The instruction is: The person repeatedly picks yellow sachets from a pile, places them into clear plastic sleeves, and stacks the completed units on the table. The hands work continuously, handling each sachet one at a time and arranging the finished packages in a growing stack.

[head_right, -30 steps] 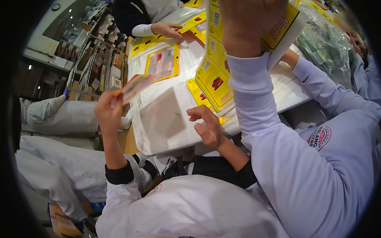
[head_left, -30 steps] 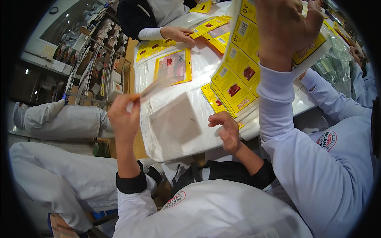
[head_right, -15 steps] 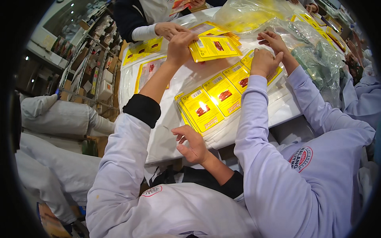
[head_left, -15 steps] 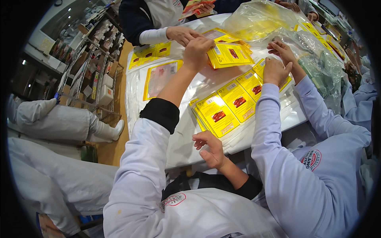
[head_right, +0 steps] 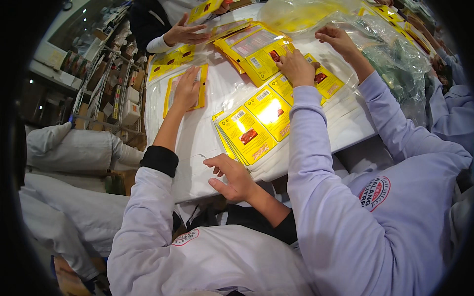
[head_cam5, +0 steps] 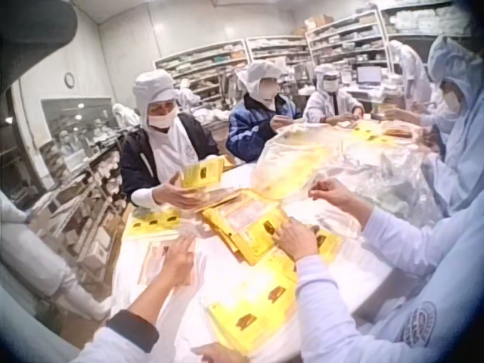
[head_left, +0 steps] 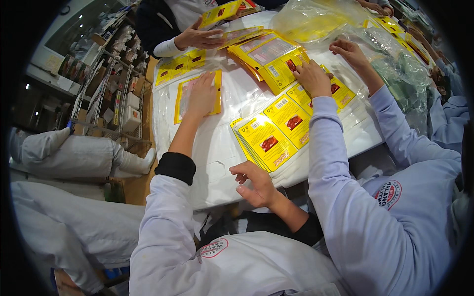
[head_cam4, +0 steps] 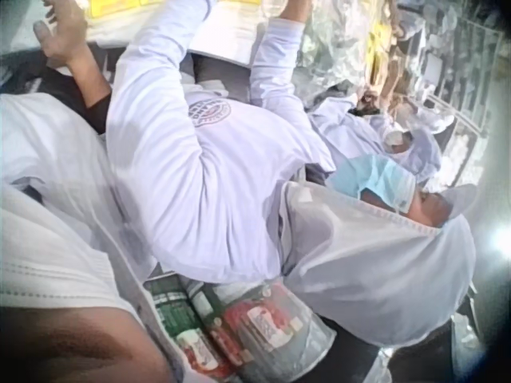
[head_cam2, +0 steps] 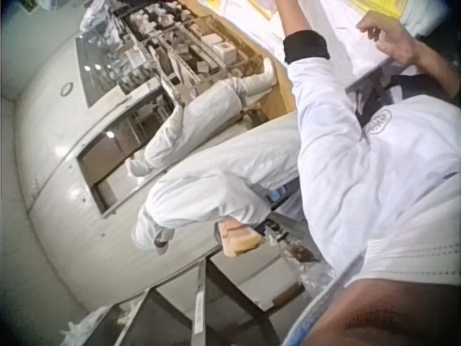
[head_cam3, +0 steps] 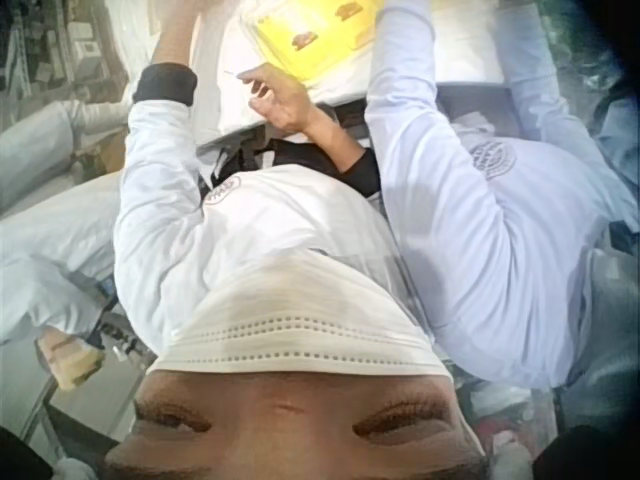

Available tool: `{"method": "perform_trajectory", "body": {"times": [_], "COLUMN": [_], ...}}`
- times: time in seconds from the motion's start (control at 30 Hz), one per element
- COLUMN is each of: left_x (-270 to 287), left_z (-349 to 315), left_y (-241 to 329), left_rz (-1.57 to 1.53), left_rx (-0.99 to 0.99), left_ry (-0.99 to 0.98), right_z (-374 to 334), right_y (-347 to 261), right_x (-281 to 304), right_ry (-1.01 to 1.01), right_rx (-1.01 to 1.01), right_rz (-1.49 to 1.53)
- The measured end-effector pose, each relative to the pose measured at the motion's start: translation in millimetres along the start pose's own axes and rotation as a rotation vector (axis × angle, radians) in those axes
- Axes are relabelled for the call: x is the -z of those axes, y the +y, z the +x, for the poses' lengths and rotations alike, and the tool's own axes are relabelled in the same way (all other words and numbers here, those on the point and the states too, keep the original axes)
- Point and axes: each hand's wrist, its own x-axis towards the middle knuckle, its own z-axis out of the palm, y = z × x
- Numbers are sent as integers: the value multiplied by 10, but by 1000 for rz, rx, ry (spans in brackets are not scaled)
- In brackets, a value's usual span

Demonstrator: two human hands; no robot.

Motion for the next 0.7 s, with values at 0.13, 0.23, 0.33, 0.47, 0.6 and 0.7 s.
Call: {"method": "perform_trajectory", "body": {"times": [0.13,0.23,0.33,0.47,0.6,0.7], "left_x": [235,288,429,631,596,645], "left_z": [-953,-1600,-2200,-2714,-2740,-2659], "left_y": [-221,106,641,1139,1137,1064], "left_rz": [-266,-116,-148,-151,-283,-651], "left_rx": [274,262,294,315,332,471], "left_ry": [-160,-171,-158,-109,50,244], "right_z": [26,25,47,135,126,109], "right_y": [-25,-23,-59,-39,100,138], "right_x": [-38,-13,-16,-159,-331,-362], "right_ry": [-4,-16,-70,-148,-306,-416], "right_rx": [-8,-11,-2,121,73,-8], "right_rz": [-11,-73,-174,-430,-885,-1025]}}
